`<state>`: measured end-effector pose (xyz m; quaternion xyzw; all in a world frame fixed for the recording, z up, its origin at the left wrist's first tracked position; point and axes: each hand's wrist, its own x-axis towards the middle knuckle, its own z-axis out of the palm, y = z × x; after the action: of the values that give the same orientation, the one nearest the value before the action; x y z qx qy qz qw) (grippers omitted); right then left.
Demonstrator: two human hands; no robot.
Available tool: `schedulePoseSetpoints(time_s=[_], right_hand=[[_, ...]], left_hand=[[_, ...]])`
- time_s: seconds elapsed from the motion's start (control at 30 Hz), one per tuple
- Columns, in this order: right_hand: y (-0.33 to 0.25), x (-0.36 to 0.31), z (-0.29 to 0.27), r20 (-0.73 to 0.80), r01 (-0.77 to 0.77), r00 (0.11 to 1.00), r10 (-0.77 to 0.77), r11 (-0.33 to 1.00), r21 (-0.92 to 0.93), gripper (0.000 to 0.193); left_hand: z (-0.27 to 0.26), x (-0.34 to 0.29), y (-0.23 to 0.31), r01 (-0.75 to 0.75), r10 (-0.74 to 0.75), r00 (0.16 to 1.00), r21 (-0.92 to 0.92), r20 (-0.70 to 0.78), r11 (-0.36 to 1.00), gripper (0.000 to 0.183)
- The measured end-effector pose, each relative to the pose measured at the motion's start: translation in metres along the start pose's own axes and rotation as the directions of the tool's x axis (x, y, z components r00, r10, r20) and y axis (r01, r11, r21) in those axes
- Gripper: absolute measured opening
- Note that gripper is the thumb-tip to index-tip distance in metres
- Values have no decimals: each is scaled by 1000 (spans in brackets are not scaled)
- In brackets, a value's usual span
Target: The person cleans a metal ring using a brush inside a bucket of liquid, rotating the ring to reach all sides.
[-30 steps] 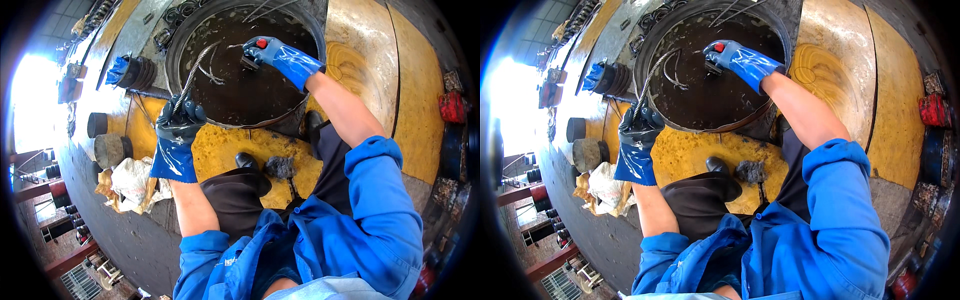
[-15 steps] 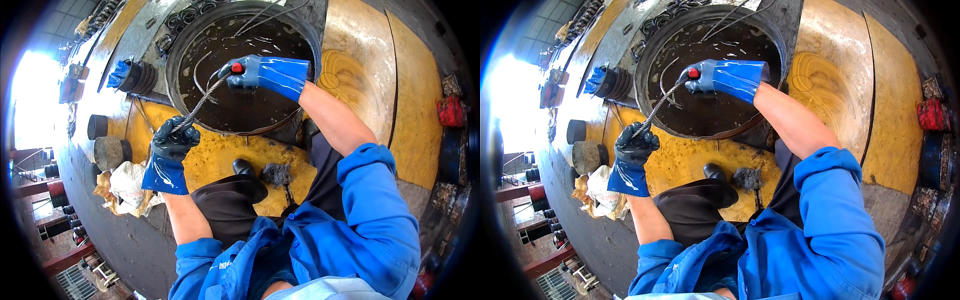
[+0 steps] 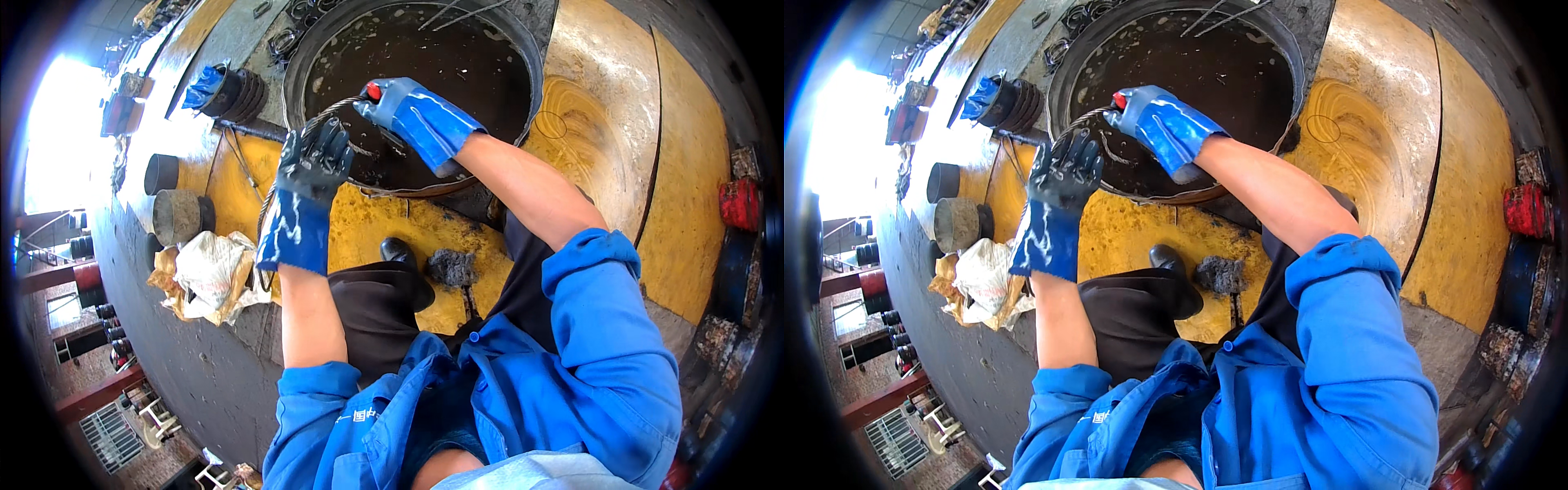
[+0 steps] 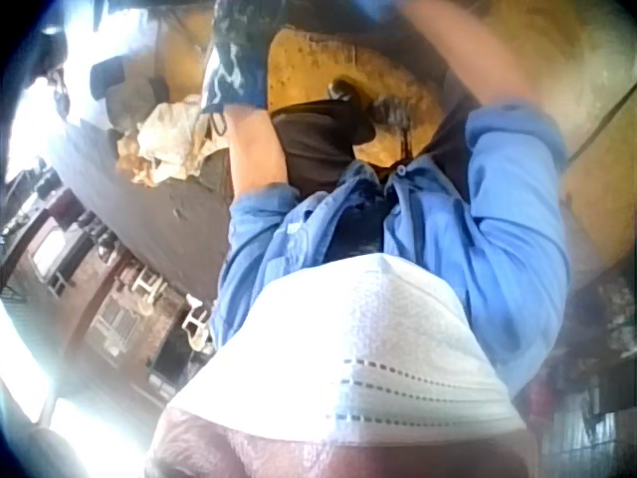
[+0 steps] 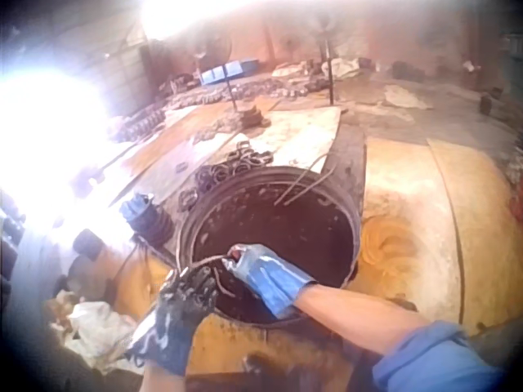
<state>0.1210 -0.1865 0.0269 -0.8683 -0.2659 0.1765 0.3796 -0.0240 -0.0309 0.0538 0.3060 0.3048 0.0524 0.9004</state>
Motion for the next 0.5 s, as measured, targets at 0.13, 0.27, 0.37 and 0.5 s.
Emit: schedulePoseSetpoints(time_s=[0.13,0.27,0.37,0.5], right_hand=[[-16,-2,6,-2,-1,1000,1,987,-160,41],[-15,-1,12,-15,6,1000,-9,986,-164,38],[-16,-3,8,43,52,998,-47,992,-116,33],[16,7,-3,22,227,973,-228,973,46,31]], left_hand=[[14,19,-13,28,-29,999,8,35,1000,50],[14,36,-16,30,-33,998,48,60,998,50],[-4,53,-9,1,-7,998,89,67,996,50],[3,52,-8,-81,80,996,25,38,996,55]])
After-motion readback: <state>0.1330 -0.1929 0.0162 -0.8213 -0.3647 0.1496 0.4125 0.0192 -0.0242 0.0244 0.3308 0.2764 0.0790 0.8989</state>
